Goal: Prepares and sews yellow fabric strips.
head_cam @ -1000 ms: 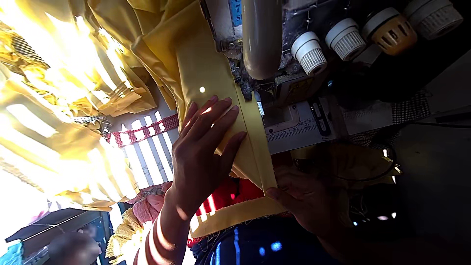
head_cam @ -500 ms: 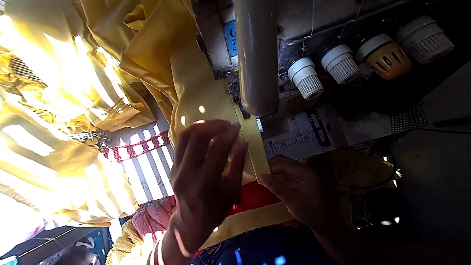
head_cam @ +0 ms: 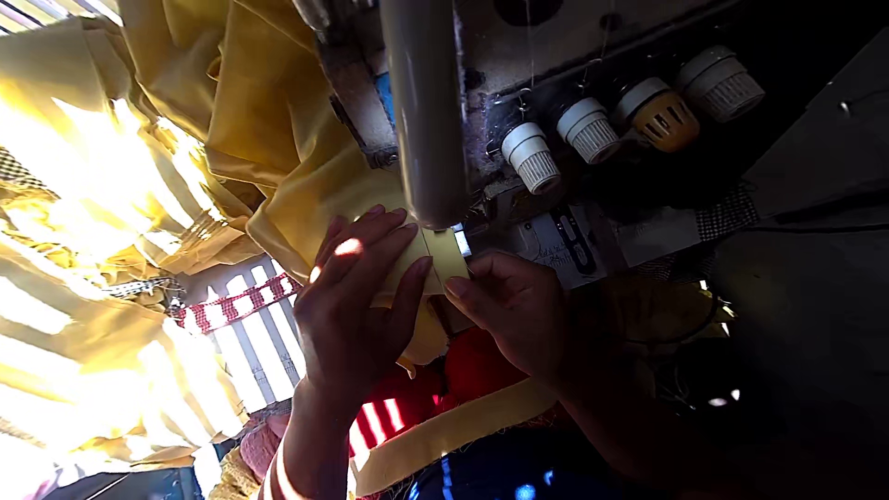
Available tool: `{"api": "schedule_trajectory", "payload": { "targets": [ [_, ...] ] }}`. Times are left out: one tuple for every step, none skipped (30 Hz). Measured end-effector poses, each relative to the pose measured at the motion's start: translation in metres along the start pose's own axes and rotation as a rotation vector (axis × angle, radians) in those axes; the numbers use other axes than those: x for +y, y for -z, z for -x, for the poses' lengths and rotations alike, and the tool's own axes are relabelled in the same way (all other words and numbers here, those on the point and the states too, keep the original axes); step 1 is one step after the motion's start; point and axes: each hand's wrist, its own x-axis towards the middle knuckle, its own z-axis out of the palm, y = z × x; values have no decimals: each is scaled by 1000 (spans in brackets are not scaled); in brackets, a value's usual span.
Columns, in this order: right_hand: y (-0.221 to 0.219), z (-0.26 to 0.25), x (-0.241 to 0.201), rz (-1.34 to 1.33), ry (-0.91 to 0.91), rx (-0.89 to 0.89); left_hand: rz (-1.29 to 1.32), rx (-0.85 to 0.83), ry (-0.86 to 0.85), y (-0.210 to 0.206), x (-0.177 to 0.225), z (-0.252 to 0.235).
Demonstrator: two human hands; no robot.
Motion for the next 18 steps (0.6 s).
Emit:
{"api": "schedule_trajectory", "payload": {
  "targets": [
    [-1,-2,-1,13,-5,16,0,-6,-1,0,-3,-3],
    [-2,-3,-2,25,-14,27,-1,-10,-2,0,-6,-6],
    [-3,-3,-3,28,-25,39,-2,-12,-8,0,-9,-10],
    [-4,-4,-4,22,-38,45,-1,-13,-13,0,-11,-13],
    [-5,-4,-4,11,-47,49,-4,-15,-17,0,-13,-14],
    [-5,-3,-3,-3,-50,51,-17,-19,-19,1,-11,-13],
    [-5,-1,-1,-15,-44,51,-37,-14,-20,2,-7,-9],
    [-4,1,1,-14,-29,47,-69,4,-22,2,0,-4],
    [-3,3,3,3,-10,42,-100,33,-24,2,8,4],
    [-1,6,6,38,4,31,-105,61,-25,0,16,13],
    [1,9,8,76,20,22,-102,81,-16,-4,22,22],
    [1,11,9,104,34,19,-101,98,-1,-9,26,29],
    [2,12,9,123,43,21,-94,107,6,-14,27,35],
    [2,14,8,135,46,27,-85,112,5,-18,26,39],
    [3,16,8,144,52,34,-77,116,0,-20,25,41],
    [2,18,6,149,61,42,-68,116,-1,-20,24,42],
    [2,19,5,142,72,49,-59,112,0,-19,24,43],
    [2,20,3,134,80,52,-49,106,2,-17,23,42]
  ]
}}
